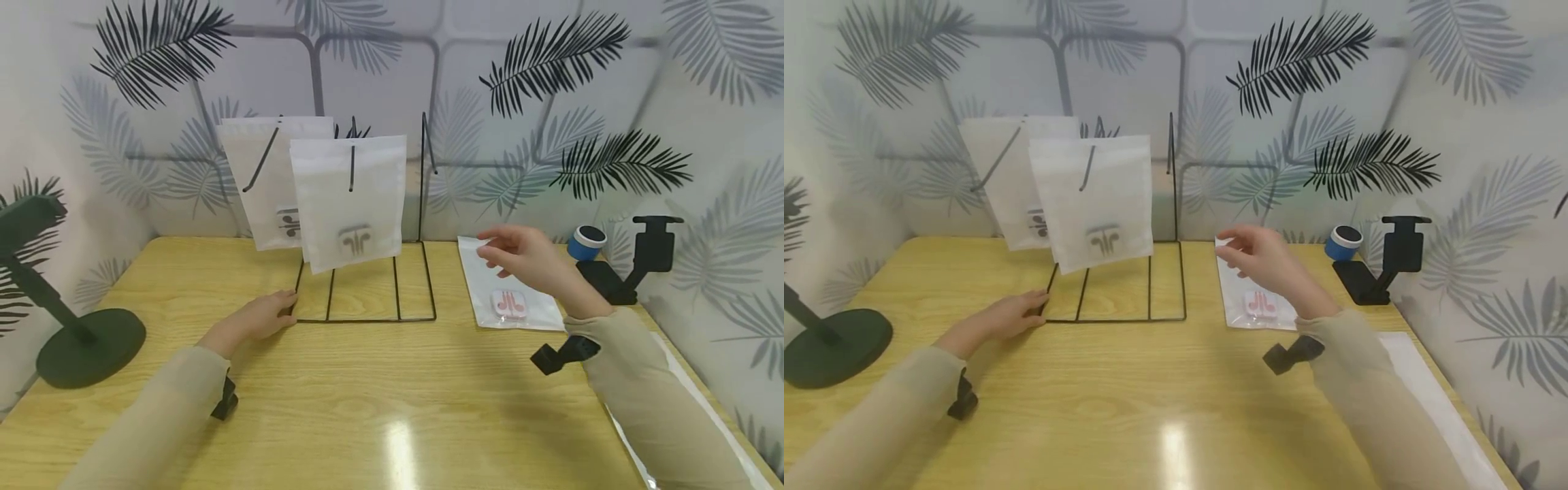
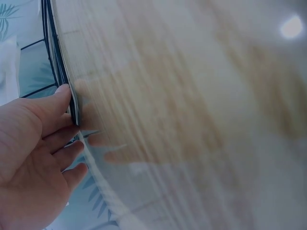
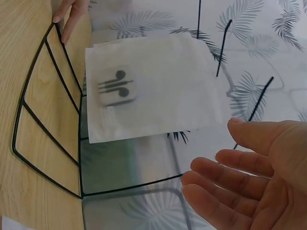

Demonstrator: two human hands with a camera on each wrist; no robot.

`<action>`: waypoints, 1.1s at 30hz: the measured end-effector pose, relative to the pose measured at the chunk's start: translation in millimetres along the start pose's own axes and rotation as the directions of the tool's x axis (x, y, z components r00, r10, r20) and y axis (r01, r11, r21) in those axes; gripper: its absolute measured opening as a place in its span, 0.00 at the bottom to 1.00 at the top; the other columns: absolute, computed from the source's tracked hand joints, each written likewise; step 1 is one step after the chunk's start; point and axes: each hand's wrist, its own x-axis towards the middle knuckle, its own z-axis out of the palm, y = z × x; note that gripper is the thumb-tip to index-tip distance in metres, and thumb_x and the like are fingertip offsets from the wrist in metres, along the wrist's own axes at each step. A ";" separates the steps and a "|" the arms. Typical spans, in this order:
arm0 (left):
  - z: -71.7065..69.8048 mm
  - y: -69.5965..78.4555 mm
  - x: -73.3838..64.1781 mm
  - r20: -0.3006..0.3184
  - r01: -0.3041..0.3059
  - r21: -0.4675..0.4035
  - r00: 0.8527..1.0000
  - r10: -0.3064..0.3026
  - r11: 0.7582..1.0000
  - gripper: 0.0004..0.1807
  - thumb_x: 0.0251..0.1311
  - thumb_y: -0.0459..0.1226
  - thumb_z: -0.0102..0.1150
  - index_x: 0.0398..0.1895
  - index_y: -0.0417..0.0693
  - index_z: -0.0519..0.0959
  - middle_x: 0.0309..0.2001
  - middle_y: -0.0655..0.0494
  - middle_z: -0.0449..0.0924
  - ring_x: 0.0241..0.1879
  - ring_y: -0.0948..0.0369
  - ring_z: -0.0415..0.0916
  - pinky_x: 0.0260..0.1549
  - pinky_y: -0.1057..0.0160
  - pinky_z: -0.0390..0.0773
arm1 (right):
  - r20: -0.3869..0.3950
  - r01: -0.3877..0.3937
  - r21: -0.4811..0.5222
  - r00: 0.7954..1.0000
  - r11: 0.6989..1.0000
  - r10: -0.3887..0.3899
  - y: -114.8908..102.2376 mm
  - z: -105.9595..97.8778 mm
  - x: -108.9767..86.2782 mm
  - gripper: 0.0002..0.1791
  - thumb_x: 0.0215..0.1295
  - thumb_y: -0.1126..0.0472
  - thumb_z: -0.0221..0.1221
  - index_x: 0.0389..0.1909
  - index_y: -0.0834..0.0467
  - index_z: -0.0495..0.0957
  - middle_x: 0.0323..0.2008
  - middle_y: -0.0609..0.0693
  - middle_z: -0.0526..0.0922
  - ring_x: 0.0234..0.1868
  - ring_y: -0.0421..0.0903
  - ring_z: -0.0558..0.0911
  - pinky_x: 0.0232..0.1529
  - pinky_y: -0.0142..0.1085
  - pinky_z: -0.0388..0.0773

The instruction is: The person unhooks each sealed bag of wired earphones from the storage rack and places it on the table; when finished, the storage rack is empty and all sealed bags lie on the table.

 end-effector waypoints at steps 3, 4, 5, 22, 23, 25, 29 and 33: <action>1.4 -2.4 1.0 -0.001 -0.001 0.010 1.000 0.001 1.000 0.30 0.67 0.38 0.48 0.67 0.30 0.54 0.67 0.32 0.49 0.64 0.38 0.48 0.60 0.42 0.53 | 0.018 0.000 0.024 1.000 1.000 -0.001 1.5 14.7 19.8 0.21 0.66 0.55 0.55 0.55 0.63 0.72 0.39 0.56 0.81 0.35 0.48 0.80 0.31 0.38 0.80; 1.5 -2.8 1.2 -0.002 -0.001 0.012 1.000 0.001 1.000 0.30 0.67 0.38 0.48 0.67 0.29 0.54 0.67 0.32 0.49 0.64 0.38 0.48 0.60 0.42 0.53 | 0.025 -0.006 0.030 1.000 1.000 0.006 2.1 19.2 26.3 0.22 0.66 0.55 0.56 0.56 0.63 0.72 0.40 0.57 0.81 0.36 0.48 0.80 0.31 0.38 0.80; 1.4 -3.4 1.5 -0.005 -0.001 0.016 1.000 0.001 1.000 0.30 0.67 0.38 0.48 0.67 0.29 0.55 0.67 0.32 0.50 0.64 0.38 0.49 0.60 0.42 0.54 | 0.031 -0.014 0.040 0.999 0.999 0.013 2.2 23.7 32.8 0.23 0.66 0.55 0.56 0.57 0.63 0.71 0.42 0.58 0.81 0.37 0.49 0.80 0.31 0.38 0.80; 0.3 -2.4 2.0 -0.008 -0.011 0.031 1.000 0.012 0.999 0.30 0.66 0.37 0.49 0.66 0.28 0.55 0.66 0.32 0.50 0.63 0.37 0.50 0.60 0.42 0.54 | -0.034 -0.095 0.279 0.994 0.956 0.108 -1.9 76.4 107.2 0.35 0.63 0.53 0.58 0.68 0.57 0.56 0.60 0.60 0.66 0.58 0.52 0.69 0.42 0.43 0.78; 0.2 -2.0 1.9 -0.009 -0.012 0.034 1.000 0.013 0.999 0.30 0.66 0.37 0.49 0.66 0.28 0.55 0.66 0.32 0.51 0.63 0.37 0.50 0.59 0.42 0.54 | -0.032 -0.095 0.297 0.994 0.950 0.109 -2.4 77.8 109.7 0.36 0.63 0.53 0.58 0.69 0.57 0.54 0.61 0.60 0.64 0.59 0.52 0.68 0.44 0.43 0.77; 0.1 -1.5 2.0 -0.010 -0.011 0.035 1.000 0.012 0.999 0.30 0.66 0.36 0.49 0.66 0.28 0.55 0.66 0.31 0.51 0.63 0.37 0.50 0.59 0.42 0.55 | -0.026 -0.104 0.342 0.992 0.934 0.120 -3.5 80.7 113.7 0.38 0.63 0.54 0.58 0.70 0.57 0.52 0.63 0.60 0.62 0.60 0.52 0.66 0.45 0.43 0.76; -0.8 0.1 1.5 -0.012 -0.012 0.034 1.000 0.013 0.999 0.30 0.66 0.36 0.49 0.66 0.28 0.55 0.66 0.31 0.51 0.63 0.37 0.51 0.60 0.42 0.54 | -0.017 -0.119 0.407 0.990 0.906 0.138 -5.6 85.7 119.1 0.38 0.64 0.55 0.58 0.70 0.55 0.51 0.63 0.58 0.61 0.60 0.51 0.66 0.47 0.44 0.76; -1.8 0.5 1.2 -0.008 -0.007 0.037 1.000 0.007 0.999 0.30 0.66 0.36 0.49 0.66 0.28 0.55 0.66 0.32 0.51 0.63 0.37 0.50 0.60 0.42 0.54 | -0.035 -0.130 0.422 0.987 0.897 0.159 -8.1 89.9 122.8 0.34 0.64 0.57 0.57 0.68 0.54 0.55 0.60 0.58 0.65 0.58 0.51 0.68 0.45 0.42 0.77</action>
